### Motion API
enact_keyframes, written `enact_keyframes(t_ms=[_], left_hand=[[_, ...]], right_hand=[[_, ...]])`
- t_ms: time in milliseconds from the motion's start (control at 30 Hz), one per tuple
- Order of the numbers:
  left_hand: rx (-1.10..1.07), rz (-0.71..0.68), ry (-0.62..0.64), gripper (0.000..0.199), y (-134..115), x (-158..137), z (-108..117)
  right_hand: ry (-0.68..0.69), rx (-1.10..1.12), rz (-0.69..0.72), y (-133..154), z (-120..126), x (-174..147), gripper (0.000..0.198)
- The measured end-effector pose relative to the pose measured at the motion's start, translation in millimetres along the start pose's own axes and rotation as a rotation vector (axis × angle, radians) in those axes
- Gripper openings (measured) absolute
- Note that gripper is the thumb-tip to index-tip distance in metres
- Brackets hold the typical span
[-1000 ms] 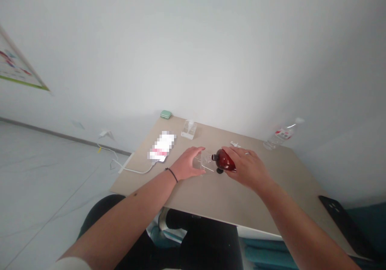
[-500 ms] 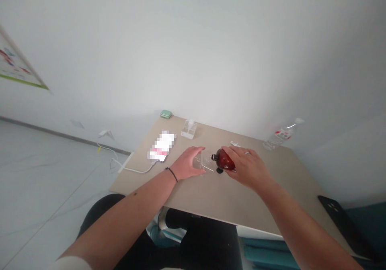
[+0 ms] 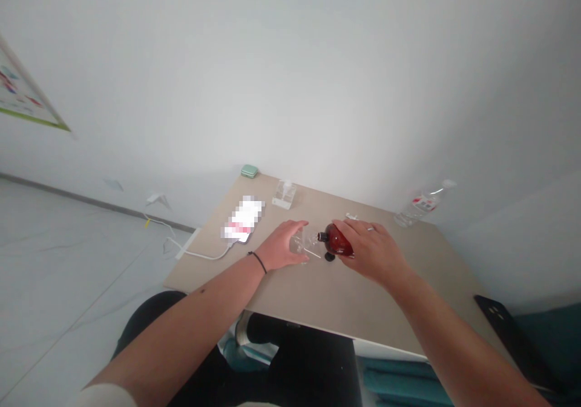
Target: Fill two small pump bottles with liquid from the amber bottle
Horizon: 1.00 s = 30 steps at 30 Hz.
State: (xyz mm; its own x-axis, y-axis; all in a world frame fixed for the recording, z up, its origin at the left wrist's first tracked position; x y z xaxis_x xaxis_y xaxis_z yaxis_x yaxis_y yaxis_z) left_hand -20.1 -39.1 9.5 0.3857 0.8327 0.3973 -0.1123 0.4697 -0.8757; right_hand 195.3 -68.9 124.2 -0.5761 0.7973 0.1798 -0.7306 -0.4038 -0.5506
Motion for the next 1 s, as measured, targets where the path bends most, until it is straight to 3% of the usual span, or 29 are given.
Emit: enact_keyframes(t_ms=[1000], left_hand=[[0.020,-0.001,0.014,0.085,0.7,-0.5,0.7]], right_hand=[[-0.018,-0.016,0.029,-1.0,3.2,2.6,0.058]])
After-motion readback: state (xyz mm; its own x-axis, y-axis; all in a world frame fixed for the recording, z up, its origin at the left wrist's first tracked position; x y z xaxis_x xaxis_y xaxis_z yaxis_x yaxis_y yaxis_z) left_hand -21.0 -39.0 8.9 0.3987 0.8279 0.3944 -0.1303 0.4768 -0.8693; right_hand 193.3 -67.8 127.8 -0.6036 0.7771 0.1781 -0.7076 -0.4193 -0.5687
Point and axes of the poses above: each hand's wrist, its own x-axis towards the middle knuckle, its own z-axis out of the back of the hand, y = z × x, the point moved 2 cm from there along x, towards the middle knuckle, and after that the axes turned 12 degrees about -x, right-handed, at the moved point
